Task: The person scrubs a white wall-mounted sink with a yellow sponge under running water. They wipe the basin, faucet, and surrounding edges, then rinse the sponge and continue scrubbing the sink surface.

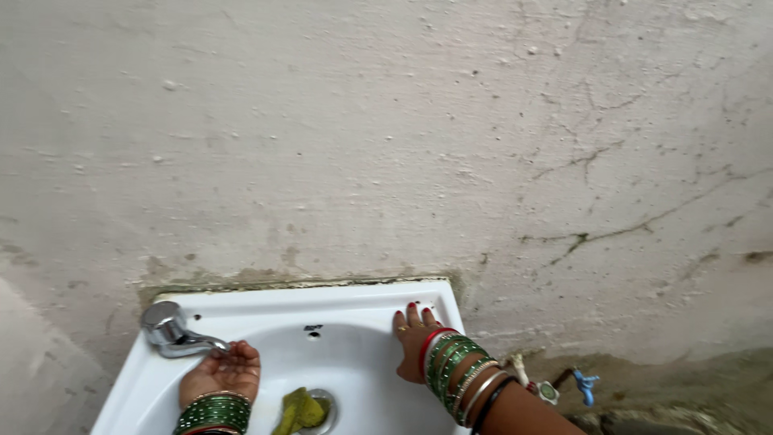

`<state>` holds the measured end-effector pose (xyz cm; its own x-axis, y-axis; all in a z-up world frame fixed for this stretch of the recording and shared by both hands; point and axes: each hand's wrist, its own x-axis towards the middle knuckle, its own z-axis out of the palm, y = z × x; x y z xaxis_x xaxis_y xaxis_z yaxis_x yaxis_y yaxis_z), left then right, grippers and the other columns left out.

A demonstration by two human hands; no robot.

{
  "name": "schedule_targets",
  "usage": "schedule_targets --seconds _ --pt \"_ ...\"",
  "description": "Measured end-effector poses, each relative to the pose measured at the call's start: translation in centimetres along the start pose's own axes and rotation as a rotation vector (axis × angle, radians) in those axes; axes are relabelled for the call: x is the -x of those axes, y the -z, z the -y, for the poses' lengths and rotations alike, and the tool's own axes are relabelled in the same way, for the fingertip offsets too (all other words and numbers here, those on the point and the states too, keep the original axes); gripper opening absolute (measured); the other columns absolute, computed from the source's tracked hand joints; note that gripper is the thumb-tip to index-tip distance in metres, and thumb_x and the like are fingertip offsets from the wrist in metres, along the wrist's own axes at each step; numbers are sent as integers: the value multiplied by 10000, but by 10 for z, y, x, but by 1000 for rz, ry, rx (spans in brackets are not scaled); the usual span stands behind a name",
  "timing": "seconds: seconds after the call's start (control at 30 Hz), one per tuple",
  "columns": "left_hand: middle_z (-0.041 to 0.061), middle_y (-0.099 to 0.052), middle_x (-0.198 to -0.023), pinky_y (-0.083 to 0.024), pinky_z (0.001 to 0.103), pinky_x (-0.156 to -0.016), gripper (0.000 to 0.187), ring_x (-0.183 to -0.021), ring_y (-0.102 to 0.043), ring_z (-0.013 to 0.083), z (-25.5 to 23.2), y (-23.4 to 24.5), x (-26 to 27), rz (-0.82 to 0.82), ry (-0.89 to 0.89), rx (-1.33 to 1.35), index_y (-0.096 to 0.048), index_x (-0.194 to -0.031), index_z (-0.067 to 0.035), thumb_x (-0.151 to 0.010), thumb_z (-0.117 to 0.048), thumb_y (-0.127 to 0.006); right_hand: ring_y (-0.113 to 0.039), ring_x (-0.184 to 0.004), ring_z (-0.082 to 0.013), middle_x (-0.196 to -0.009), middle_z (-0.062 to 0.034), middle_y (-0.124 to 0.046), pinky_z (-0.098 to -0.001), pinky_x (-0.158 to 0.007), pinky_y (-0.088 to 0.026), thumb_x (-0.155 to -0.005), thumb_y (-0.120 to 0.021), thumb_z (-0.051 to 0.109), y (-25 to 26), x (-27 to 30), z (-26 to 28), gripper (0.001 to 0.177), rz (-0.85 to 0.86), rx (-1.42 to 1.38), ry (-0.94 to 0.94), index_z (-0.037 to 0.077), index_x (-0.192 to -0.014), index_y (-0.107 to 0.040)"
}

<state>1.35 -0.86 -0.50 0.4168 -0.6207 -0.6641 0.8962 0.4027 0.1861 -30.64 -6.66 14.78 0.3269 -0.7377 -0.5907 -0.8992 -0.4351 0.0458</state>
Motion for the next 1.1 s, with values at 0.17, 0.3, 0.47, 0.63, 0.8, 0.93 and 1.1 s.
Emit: schedule_targets --seconds 0.17,0.3,0.47,0.63,0.8,0.93,1.1 --pt "112 -636 -887 -617 353 -753 272 -805 -666 205 3 9 -14 43 19 125 -545 -975 -3 -1074 -156 -343 -17 -1583 -371 -1720 -152 62 -498 -1258 -253 -920 -606 309 -2 -1 0 967 -2 -9 -13 137 -1641 16" --pt "104 -637 -874 -630 354 -730 253 -752 -660 205 11 6 -10 40 32 110 -549 -992 -7 -1067 -135 -344 5 -1583 -373 -1718 -159 83 -512 -1251 -265 -926 -590 297 -1 -3 -1 963 30 11 -11 135 -1640 36" --pt "184 -712 -984 -664 372 -855 202 -881 -744 273 58 -32 50 197 93 -118 -598 -1143 55 -1052 -89 -490 16 -1579 -385 -1716 -167 92 -512 -1258 -242 -923 -586 283 1 -3 -3 969 50 11 4 130 -1640 48" --pt "202 -709 -1094 -638 421 -876 339 -965 -748 306 77 -85 116 372 45 -594 -580 -1251 82 -1034 -137 -438 22 -1579 -386 -1715 -177 93 -503 -1266 -218 -911 -576 240 2 2 -3 969 43 7 10 126 -1640 50" --pt "131 -707 -920 -642 412 -859 290 -854 -718 224 45 -39 71 -84 46 -328 -647 -1049 -5 -1071 -199 -434 23 -1579 -384 -1712 -190 92 -481 -1275 -194 -898 -582 210 3 5 -4 976 30 -6 17 117 -1641 44" --pt "61 -667 -852 -687 368 -798 235 -753 -680 153 16 1 21 -34 -73 -106 -584 -925 -73 -1064 -116 -399 28 -1579 -380 -1711 -186 99 -479 -1279 -177 -900 -580 208 3 6 -3 973 28 -15 15 126 -1640 47" --pt "91 -643 -893 -632 354 -792 271 -816 -667 178 10 -4 12 -46 -52 5 -554 -961 -17 -1069 -157 -349 41 -1580 -375 -1713 -167 106 -484 -1276 -174 -906 -571 217 6 9 -2 966 50 -19 9 137 -1638 55"
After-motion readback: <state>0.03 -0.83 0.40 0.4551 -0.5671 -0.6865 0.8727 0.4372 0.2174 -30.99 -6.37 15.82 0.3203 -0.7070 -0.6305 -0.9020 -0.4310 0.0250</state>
